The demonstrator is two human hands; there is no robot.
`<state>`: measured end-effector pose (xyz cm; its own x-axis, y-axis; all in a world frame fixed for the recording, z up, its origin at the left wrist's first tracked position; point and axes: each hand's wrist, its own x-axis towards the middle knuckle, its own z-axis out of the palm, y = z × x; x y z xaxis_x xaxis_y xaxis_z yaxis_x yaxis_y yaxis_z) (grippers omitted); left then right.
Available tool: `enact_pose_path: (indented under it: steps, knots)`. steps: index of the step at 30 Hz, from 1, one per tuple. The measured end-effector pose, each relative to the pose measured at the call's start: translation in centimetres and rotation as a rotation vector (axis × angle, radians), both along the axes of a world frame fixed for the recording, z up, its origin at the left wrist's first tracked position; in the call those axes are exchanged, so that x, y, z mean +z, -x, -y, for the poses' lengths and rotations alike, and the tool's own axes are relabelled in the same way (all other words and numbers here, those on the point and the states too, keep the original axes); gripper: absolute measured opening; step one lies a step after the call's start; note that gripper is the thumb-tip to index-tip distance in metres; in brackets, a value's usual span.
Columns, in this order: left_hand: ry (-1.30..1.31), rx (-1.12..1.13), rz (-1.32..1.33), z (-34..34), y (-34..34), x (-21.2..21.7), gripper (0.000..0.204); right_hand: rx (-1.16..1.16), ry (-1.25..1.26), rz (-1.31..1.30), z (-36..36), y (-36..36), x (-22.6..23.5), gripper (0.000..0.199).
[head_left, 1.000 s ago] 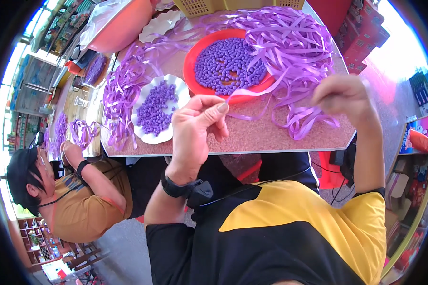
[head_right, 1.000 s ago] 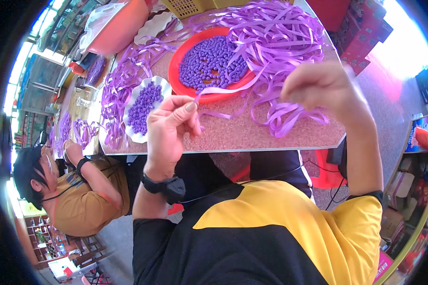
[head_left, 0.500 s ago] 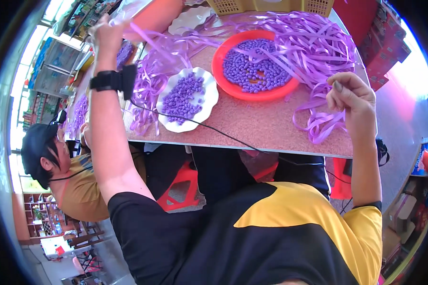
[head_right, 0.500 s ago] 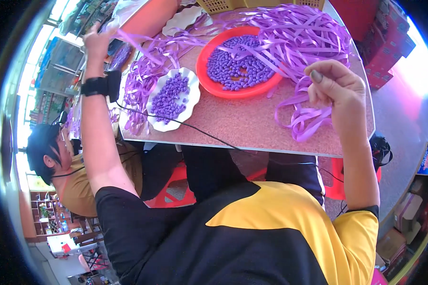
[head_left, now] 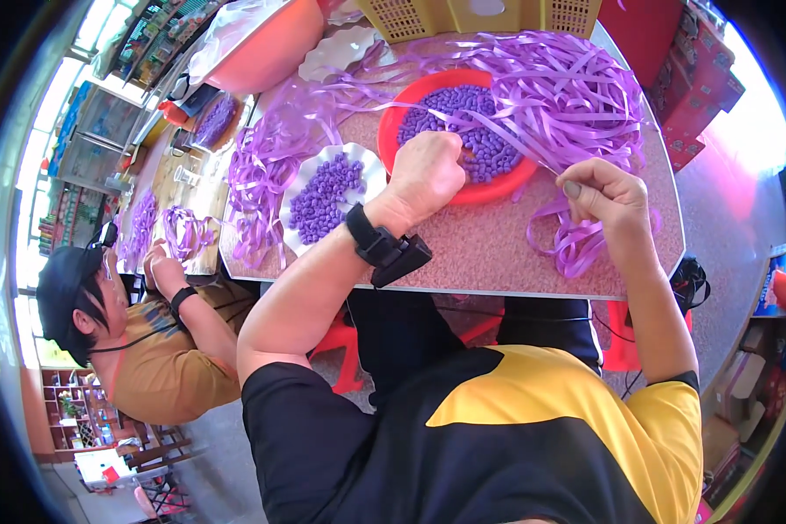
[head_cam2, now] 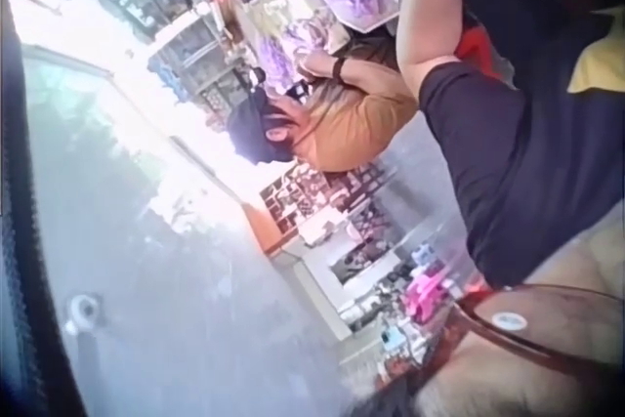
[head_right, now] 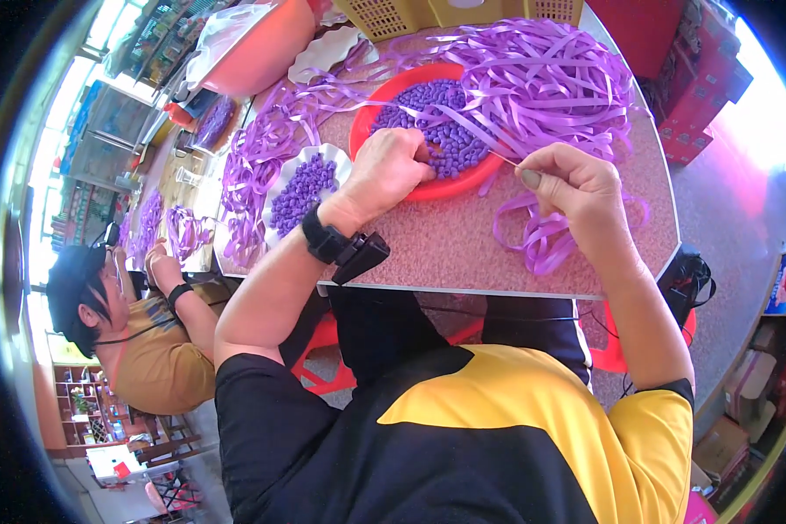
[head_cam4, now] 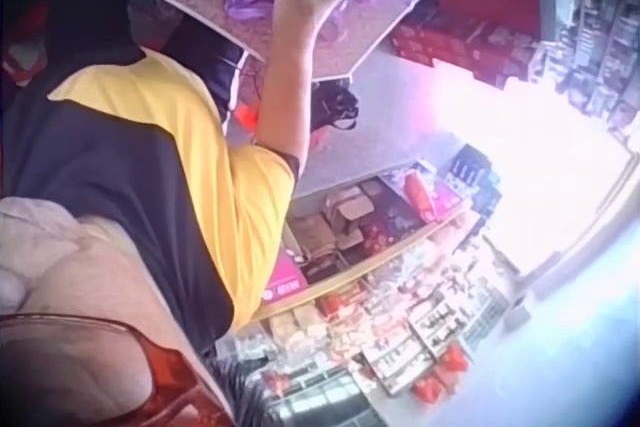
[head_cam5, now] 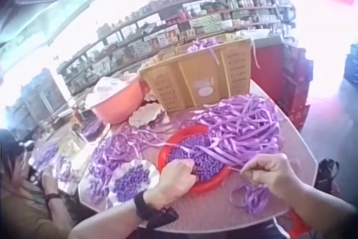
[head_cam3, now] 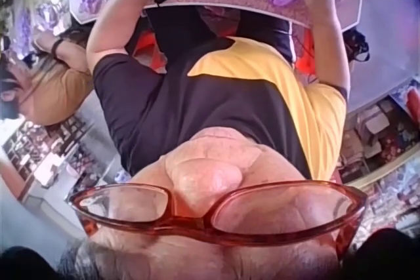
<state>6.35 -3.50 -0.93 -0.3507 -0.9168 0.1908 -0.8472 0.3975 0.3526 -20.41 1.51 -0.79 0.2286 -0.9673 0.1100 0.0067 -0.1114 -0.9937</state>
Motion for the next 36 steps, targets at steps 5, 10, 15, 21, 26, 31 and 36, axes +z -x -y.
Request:
enact_pose_path:
  steps: [5, 10, 15, 21, 26, 31, 36]
  knots:
    - [0.018, 0.065, -0.064, 0.5, -0.2, -0.4, 0.016, 0.027, 0.019, 0.003, -0.1, 0.1, 0.4, 0.008]
    - [-0.059, 0.145, -0.504, -0.1, -0.8, 1.5, 0.016, 0.048, 0.051, -0.029, -0.1, -0.5, 1.3, 0.007]
    - [-0.843, -0.047, -1.595, -2.1, -1.4, 2.1, 0.018, 0.096, 0.165, -0.268, 0.2, -2.1, 4.4, 0.008]
    - [-0.918, -0.133, -1.939, -3.6, 0.3, 0.6, 0.015, 0.114, 0.29, -0.327, 1.6, -5.1, 4.1, 0.01]
    - [-0.849, -0.051, -2.081, -5.0, 2.4, 0.4, 0.016, 0.073, 0.31, -0.356, 1.6, -5.4, 3.6, 0.009]
    - [-0.78, -0.053, -2.105, -5.4, 3.8, -0.1, 0.016, 0.058, 0.238, -0.285, 1.9, -5.3, 2.8, 0.007]
    - [-0.658, 0.003, -2.028, -5.6, 4.4, -0.6, 0.018, 0.046, 0.2, -0.272, 1.9, -5.4, 2.5, 0.007]
